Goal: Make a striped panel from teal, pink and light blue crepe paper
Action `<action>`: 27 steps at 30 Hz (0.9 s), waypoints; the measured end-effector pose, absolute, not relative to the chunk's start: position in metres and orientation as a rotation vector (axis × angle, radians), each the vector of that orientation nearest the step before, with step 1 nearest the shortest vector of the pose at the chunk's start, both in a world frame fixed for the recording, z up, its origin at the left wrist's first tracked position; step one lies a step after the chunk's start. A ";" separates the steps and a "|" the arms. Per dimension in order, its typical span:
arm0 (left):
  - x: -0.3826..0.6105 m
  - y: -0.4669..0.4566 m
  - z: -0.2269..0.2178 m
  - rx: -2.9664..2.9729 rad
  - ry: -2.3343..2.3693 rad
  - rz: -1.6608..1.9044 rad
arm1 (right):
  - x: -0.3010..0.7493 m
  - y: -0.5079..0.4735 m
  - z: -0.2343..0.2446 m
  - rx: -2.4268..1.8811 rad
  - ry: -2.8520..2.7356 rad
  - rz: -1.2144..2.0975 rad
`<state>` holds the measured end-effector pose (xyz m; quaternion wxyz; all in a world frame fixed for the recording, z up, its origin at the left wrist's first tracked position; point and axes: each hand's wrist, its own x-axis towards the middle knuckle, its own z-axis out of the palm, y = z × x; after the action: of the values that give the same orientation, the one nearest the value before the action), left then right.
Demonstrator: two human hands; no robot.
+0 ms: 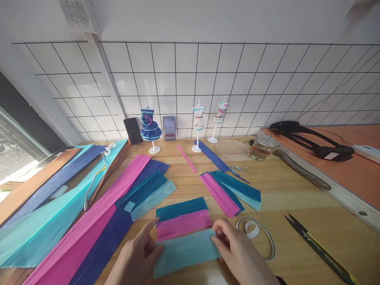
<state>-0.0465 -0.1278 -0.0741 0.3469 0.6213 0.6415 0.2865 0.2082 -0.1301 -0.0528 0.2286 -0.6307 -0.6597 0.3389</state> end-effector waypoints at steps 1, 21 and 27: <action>-0.047 -0.130 -0.078 1.624 1.685 0.725 | 0.208 -0.131 -0.055 -1.736 -1.864 0.861; -0.037 -0.126 -0.072 1.755 1.809 0.564 | 0.202 -0.123 -0.070 -1.527 -2.104 0.091; -0.028 -0.129 -0.074 1.765 1.894 0.707 | 0.202 -0.119 -0.065 -1.518 -2.086 0.045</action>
<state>-0.0281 -0.1291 -0.0738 0.2267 0.6406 0.6874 0.2565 0.2021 -0.1192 -0.0654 0.2768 -0.5652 -0.7769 0.0167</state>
